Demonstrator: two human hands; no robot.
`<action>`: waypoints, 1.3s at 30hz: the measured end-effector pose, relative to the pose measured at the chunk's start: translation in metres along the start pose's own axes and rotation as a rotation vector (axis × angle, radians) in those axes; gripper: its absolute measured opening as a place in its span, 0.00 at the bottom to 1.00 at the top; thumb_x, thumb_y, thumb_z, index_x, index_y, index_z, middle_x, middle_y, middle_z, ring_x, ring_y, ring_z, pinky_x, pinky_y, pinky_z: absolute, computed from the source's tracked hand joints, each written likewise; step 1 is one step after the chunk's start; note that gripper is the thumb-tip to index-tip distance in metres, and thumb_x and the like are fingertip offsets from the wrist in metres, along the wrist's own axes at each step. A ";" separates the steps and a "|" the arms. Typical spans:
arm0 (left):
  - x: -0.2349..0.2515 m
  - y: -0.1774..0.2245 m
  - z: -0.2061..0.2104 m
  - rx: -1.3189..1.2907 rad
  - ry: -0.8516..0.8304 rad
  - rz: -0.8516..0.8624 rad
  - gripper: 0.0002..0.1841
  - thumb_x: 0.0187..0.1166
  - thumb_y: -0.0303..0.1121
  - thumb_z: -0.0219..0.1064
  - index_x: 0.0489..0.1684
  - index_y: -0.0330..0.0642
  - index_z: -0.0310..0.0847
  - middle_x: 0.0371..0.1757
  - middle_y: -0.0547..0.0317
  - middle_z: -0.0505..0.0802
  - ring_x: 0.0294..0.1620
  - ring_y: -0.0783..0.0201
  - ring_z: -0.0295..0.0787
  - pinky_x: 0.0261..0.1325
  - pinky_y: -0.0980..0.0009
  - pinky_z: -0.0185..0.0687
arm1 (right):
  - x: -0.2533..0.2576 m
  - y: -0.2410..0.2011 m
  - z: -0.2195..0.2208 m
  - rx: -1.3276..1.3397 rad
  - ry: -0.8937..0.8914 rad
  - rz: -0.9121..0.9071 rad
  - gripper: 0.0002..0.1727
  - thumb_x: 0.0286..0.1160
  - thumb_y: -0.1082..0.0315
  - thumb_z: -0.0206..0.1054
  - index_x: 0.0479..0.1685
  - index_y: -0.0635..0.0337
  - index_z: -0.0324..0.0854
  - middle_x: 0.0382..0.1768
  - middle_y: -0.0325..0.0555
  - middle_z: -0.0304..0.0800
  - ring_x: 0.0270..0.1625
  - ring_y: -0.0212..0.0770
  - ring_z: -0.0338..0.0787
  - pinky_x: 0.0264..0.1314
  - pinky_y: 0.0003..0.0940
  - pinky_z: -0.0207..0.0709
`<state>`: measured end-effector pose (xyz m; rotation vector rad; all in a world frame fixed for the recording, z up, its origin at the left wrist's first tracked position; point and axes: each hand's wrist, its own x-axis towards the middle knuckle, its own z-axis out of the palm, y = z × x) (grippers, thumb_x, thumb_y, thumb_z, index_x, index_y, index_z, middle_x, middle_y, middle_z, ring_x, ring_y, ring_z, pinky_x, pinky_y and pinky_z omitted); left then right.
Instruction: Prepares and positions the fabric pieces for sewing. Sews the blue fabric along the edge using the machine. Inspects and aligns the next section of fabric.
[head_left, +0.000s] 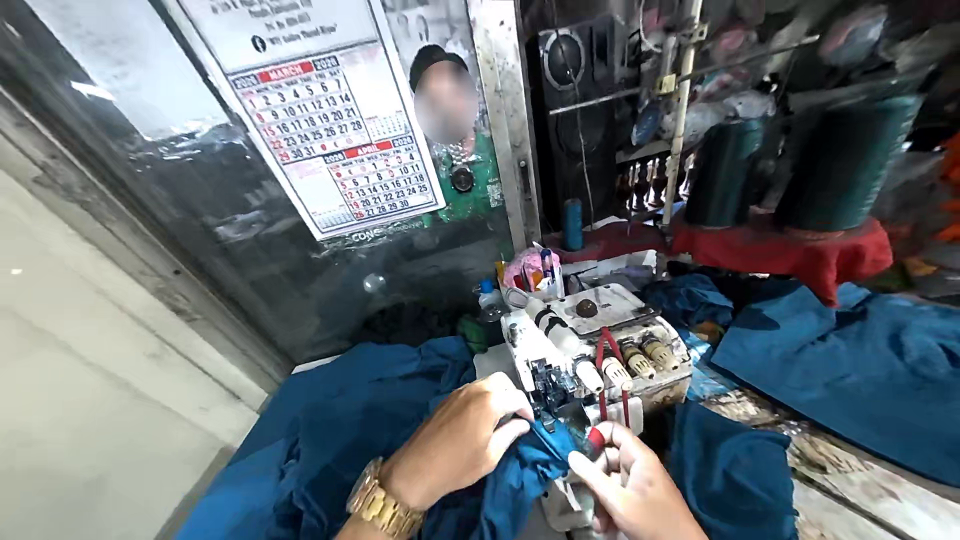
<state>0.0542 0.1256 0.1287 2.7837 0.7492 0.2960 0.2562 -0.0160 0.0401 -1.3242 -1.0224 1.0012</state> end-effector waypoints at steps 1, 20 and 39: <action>0.001 0.001 -0.001 -0.010 0.019 0.004 0.13 0.87 0.48 0.60 0.50 0.60 0.92 0.53 0.71 0.92 0.60 0.75 0.86 0.67 0.69 0.82 | -0.003 -0.003 -0.006 -0.077 0.016 -0.062 0.19 0.75 0.60 0.76 0.57 0.56 0.76 0.28 0.44 0.91 0.19 0.42 0.89 0.17 0.40 0.87; -0.025 0.009 -0.010 -0.159 0.293 -0.150 0.12 0.86 0.47 0.62 0.56 0.58 0.89 0.50 0.71 0.92 0.41 0.74 0.91 0.45 0.72 0.92 | 0.021 -0.049 -0.013 -0.354 -0.224 -0.214 0.17 0.74 0.58 0.75 0.59 0.47 0.82 0.41 0.35 0.95 0.27 0.36 0.94 0.22 0.34 0.91; -0.006 -0.008 0.022 -0.190 0.178 -0.031 0.12 0.85 0.42 0.63 0.57 0.56 0.90 0.53 0.74 0.93 0.35 0.78 0.86 0.39 0.75 0.86 | 0.033 -0.046 -0.039 -0.163 -0.515 -0.170 0.12 0.83 0.57 0.69 0.56 0.47 0.92 0.48 0.37 0.94 0.31 0.34 0.89 0.33 0.30 0.86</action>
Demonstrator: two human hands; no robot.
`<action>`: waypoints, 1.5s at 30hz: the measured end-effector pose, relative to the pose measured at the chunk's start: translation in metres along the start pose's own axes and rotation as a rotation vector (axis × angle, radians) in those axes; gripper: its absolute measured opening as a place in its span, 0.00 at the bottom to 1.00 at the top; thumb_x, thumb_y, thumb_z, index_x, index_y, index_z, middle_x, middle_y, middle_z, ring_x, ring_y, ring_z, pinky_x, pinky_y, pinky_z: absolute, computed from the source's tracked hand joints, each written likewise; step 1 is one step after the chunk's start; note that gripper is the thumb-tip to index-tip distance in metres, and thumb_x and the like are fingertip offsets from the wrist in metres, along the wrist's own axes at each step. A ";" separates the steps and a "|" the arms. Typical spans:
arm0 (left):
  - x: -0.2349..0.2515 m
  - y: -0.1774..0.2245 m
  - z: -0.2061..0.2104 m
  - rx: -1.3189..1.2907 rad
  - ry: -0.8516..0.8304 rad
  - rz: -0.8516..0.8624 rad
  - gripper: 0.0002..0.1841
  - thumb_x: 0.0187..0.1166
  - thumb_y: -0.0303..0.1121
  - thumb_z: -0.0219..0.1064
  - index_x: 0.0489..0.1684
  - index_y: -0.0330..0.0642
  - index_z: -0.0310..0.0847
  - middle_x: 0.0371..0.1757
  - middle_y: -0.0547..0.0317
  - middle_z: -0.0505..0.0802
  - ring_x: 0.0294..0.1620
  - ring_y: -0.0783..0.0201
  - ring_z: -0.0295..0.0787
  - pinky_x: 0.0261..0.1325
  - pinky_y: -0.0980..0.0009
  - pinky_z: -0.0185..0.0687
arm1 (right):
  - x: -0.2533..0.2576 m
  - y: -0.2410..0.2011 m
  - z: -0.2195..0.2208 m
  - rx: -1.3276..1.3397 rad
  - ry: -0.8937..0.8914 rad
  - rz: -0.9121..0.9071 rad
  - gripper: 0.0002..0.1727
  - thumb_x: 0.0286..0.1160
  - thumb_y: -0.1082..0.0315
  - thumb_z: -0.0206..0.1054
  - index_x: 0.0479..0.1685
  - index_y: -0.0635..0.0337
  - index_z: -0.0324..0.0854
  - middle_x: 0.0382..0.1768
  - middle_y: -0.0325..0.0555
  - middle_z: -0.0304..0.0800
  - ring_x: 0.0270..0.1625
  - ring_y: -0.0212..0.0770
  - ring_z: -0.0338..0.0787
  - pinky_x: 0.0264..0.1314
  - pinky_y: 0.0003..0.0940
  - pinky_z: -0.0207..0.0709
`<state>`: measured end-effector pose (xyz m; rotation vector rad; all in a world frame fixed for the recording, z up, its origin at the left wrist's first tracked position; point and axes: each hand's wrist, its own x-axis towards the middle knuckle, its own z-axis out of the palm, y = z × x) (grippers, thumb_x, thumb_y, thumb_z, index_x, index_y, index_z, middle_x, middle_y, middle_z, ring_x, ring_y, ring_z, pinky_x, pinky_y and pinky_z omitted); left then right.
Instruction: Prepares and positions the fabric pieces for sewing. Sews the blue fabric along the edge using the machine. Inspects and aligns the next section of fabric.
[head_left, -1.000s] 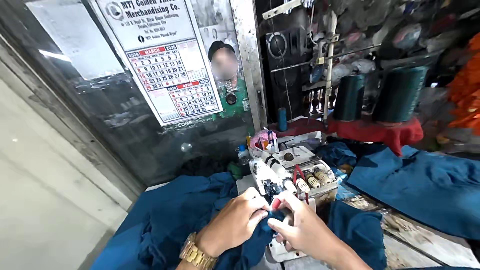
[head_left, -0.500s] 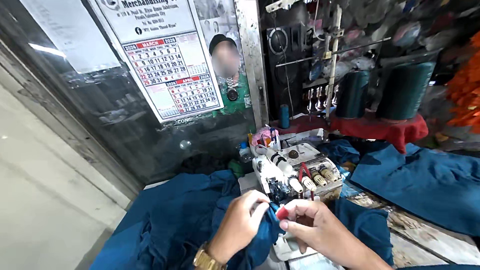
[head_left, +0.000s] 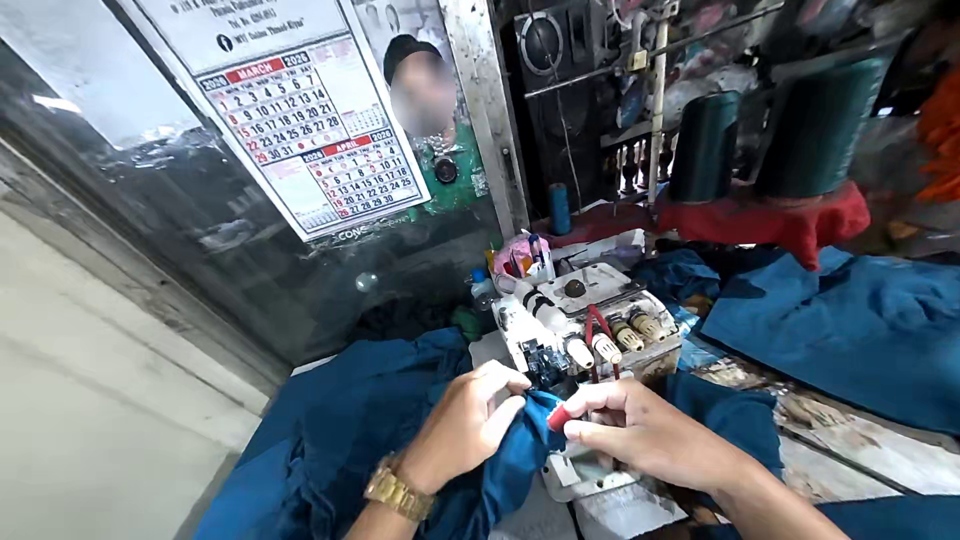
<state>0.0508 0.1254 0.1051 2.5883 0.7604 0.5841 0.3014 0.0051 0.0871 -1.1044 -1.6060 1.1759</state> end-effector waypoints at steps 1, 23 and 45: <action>-0.002 -0.002 0.011 -0.020 0.037 -0.022 0.12 0.85 0.42 0.64 0.59 0.56 0.89 0.56 0.74 0.93 0.35 0.78 0.87 0.40 0.75 0.86 | 0.000 -0.002 0.001 0.060 0.031 -0.007 0.12 0.82 0.57 0.69 0.56 0.48 0.92 0.48 0.39 0.94 0.31 0.35 0.89 0.32 0.30 0.86; 0.003 0.001 -0.016 -0.242 -0.346 0.088 0.09 0.79 0.42 0.70 0.39 0.47 0.85 0.37 0.65 0.88 0.30 0.74 0.83 0.33 0.75 0.83 | -0.011 -0.008 0.014 0.420 0.079 -0.070 0.22 0.89 0.60 0.60 0.76 0.56 0.82 0.55 0.56 0.91 0.34 0.40 0.91 0.32 0.31 0.86; -0.147 -0.033 0.005 0.674 0.150 -0.281 0.14 0.61 0.26 0.76 0.46 0.38 0.87 0.45 0.41 0.90 0.49 0.39 0.90 0.50 0.42 0.87 | 0.020 0.014 0.059 0.392 0.410 -0.031 0.12 0.71 0.60 0.79 0.43 0.60 0.92 0.30 0.45 0.90 0.19 0.33 0.78 0.18 0.26 0.71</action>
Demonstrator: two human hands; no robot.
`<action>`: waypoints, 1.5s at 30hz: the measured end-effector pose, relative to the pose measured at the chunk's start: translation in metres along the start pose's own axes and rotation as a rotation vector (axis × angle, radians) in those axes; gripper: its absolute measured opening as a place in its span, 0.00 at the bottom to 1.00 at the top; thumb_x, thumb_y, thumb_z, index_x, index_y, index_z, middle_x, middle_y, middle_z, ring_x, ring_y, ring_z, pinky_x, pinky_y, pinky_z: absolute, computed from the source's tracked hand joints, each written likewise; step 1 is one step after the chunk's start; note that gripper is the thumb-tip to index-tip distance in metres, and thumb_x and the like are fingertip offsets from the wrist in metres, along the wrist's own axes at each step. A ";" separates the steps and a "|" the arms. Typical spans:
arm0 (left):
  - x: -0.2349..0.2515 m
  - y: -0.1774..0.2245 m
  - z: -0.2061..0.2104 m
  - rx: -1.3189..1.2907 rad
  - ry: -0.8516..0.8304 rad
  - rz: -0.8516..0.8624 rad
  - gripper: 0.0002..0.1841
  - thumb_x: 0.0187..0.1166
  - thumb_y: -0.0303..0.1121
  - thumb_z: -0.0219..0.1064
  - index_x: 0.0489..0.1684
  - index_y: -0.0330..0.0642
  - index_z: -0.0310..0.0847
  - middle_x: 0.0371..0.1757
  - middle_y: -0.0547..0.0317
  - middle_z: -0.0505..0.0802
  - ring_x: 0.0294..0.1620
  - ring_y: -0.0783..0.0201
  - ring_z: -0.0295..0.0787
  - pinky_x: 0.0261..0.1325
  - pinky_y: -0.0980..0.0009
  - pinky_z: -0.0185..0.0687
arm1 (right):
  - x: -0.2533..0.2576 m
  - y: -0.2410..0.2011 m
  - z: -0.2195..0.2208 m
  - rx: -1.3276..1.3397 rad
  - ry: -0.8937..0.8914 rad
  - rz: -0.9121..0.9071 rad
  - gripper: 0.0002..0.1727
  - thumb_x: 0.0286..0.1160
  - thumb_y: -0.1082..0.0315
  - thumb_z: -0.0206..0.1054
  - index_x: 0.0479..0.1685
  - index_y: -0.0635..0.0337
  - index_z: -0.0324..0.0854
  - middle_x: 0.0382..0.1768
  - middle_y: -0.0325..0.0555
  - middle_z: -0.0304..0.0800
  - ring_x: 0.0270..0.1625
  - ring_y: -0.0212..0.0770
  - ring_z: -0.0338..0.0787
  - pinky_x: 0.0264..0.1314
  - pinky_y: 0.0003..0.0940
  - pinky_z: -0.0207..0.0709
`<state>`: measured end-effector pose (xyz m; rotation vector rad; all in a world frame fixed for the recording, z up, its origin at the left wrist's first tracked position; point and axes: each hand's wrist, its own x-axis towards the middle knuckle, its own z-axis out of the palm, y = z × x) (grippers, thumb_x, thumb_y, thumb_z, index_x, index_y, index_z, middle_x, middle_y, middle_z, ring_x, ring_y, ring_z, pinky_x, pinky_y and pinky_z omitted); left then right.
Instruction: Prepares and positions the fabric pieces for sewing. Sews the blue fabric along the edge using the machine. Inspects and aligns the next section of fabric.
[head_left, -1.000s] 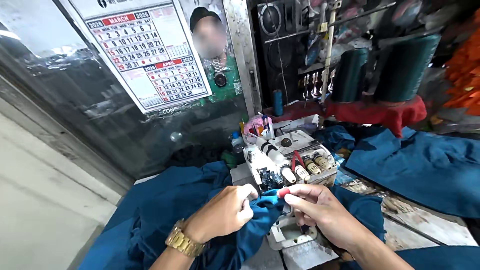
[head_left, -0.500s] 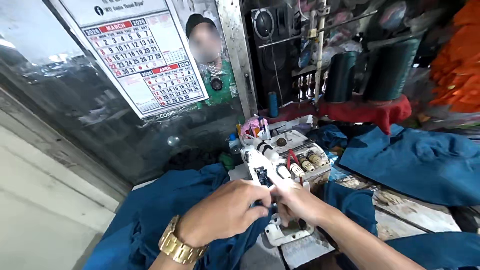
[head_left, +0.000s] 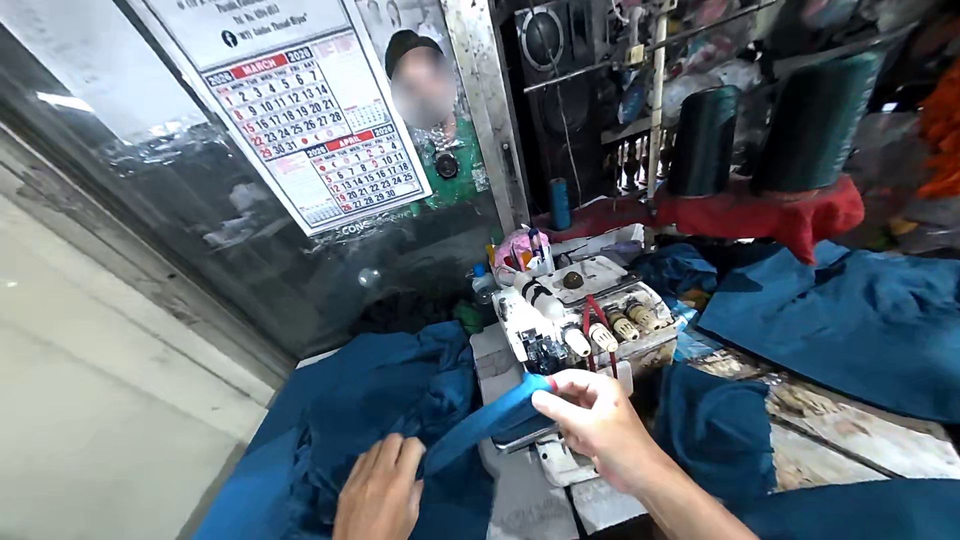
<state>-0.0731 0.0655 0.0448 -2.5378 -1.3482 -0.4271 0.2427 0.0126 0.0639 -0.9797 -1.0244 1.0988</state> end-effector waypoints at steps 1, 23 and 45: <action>0.003 -0.007 0.010 -0.050 -0.138 0.001 0.16 0.65 0.28 0.75 0.52 0.39 0.87 0.49 0.39 0.90 0.53 0.36 0.89 0.54 0.38 0.85 | -0.008 0.003 0.000 -0.060 -0.018 -0.076 0.12 0.71 0.60 0.79 0.42 0.59 0.92 0.31 0.43 0.91 0.20 0.33 0.80 0.19 0.28 0.74; 0.145 0.077 -0.044 -0.770 -0.468 0.421 0.10 0.84 0.37 0.63 0.57 0.54 0.87 0.44 0.68 0.92 0.32 0.74 0.86 0.37 0.75 0.86 | -0.014 0.019 -0.016 -0.412 -0.051 -0.338 0.10 0.75 0.60 0.75 0.42 0.53 0.83 0.35 0.35 0.91 0.24 0.31 0.87 0.23 0.29 0.85; 0.161 0.071 -0.080 -0.797 -0.882 0.457 0.13 0.86 0.46 0.65 0.48 0.46 0.84 0.29 0.62 0.89 0.23 0.68 0.85 0.26 0.70 0.84 | -0.006 0.026 -0.040 -0.567 -0.064 -0.516 0.11 0.81 0.62 0.70 0.58 0.50 0.84 0.49 0.32 0.92 0.27 0.25 0.84 0.27 0.24 0.83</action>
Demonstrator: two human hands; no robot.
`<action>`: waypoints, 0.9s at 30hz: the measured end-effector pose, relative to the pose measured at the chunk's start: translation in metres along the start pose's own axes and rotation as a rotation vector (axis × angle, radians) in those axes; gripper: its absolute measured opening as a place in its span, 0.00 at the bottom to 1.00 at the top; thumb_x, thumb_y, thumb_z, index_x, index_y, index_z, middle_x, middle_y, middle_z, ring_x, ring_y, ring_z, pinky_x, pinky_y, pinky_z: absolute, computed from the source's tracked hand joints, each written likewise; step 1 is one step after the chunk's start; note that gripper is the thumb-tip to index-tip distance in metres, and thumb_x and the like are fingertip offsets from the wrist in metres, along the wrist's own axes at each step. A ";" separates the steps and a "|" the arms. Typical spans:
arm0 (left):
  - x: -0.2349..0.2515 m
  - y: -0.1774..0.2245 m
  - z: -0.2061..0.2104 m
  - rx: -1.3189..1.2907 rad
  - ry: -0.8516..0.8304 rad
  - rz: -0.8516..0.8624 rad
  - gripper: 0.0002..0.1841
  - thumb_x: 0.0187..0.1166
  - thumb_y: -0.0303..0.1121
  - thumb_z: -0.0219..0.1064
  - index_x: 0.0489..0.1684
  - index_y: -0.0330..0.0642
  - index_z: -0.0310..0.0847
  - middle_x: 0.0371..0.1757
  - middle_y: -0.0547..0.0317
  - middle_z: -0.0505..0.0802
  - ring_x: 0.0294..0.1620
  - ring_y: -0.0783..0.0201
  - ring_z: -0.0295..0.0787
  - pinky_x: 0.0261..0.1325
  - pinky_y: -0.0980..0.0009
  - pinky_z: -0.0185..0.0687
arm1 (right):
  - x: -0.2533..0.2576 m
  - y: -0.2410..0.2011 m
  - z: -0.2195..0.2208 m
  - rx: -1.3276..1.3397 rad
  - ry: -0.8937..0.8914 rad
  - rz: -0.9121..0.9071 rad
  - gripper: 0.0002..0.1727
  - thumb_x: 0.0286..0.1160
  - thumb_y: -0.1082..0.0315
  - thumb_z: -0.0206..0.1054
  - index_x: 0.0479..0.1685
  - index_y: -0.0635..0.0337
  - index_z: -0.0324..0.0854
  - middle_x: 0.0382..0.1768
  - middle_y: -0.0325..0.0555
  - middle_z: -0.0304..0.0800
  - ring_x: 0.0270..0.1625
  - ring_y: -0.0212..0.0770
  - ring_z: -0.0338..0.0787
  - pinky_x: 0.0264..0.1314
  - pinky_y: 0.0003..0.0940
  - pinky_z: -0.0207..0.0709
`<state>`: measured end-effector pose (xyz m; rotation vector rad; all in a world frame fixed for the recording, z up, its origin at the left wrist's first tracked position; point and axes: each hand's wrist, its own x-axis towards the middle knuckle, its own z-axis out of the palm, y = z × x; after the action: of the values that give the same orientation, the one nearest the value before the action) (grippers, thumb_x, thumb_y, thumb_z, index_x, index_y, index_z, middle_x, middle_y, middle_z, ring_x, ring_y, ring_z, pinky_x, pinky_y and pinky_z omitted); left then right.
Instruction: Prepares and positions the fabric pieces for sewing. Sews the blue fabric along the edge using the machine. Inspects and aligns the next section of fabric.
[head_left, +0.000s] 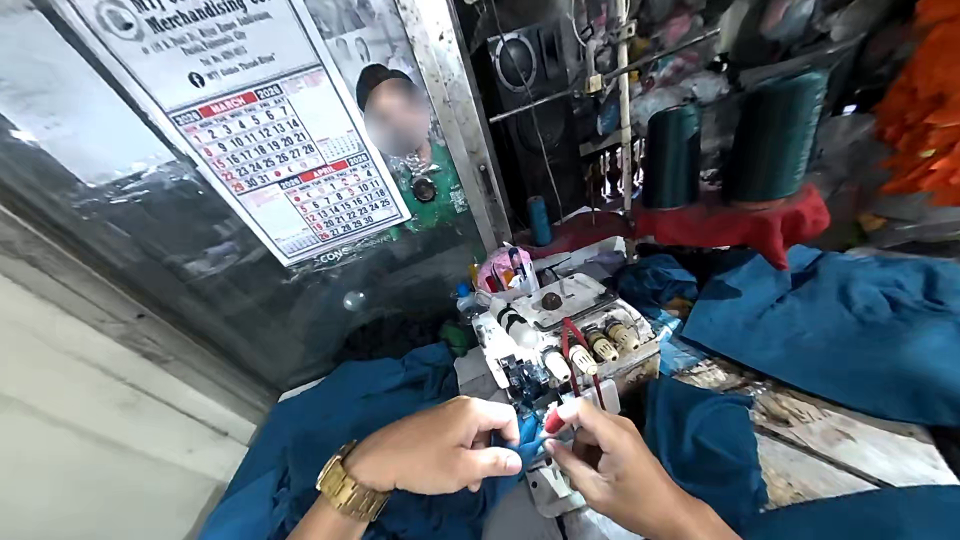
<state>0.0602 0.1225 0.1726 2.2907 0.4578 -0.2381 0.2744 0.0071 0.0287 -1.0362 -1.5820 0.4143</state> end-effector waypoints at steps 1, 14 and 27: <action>-0.002 0.000 0.000 -0.035 -0.009 0.003 0.12 0.87 0.45 0.65 0.48 0.46 0.83 0.30 0.61 0.89 0.23 0.68 0.85 0.27 0.70 0.85 | 0.001 -0.001 -0.001 -0.007 -0.009 -0.007 0.12 0.81 0.62 0.70 0.59 0.50 0.84 0.50 0.32 0.92 0.28 0.25 0.84 0.28 0.23 0.83; -0.003 0.025 0.004 0.014 0.009 -0.074 0.12 0.90 0.43 0.60 0.51 0.44 0.82 0.30 0.60 0.88 0.24 0.67 0.85 0.30 0.70 0.86 | 0.028 -0.032 -0.004 0.190 -0.311 0.168 0.24 0.78 0.64 0.69 0.72 0.50 0.72 0.53 0.37 0.91 0.33 0.34 0.92 0.33 0.33 0.92; 0.014 0.023 0.018 0.487 -0.102 -0.087 0.13 0.89 0.38 0.59 0.58 0.42 0.84 0.53 0.50 0.90 0.58 0.52 0.88 0.65 0.49 0.82 | -0.046 -0.044 0.004 -0.287 -0.227 0.314 0.15 0.76 0.58 0.70 0.58 0.47 0.91 0.63 0.49 0.83 0.60 0.44 0.87 0.59 0.44 0.86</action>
<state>0.0811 0.0981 0.1709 2.7157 0.4874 -0.5582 0.2522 -0.0525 0.0327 -1.5119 -1.7171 0.5434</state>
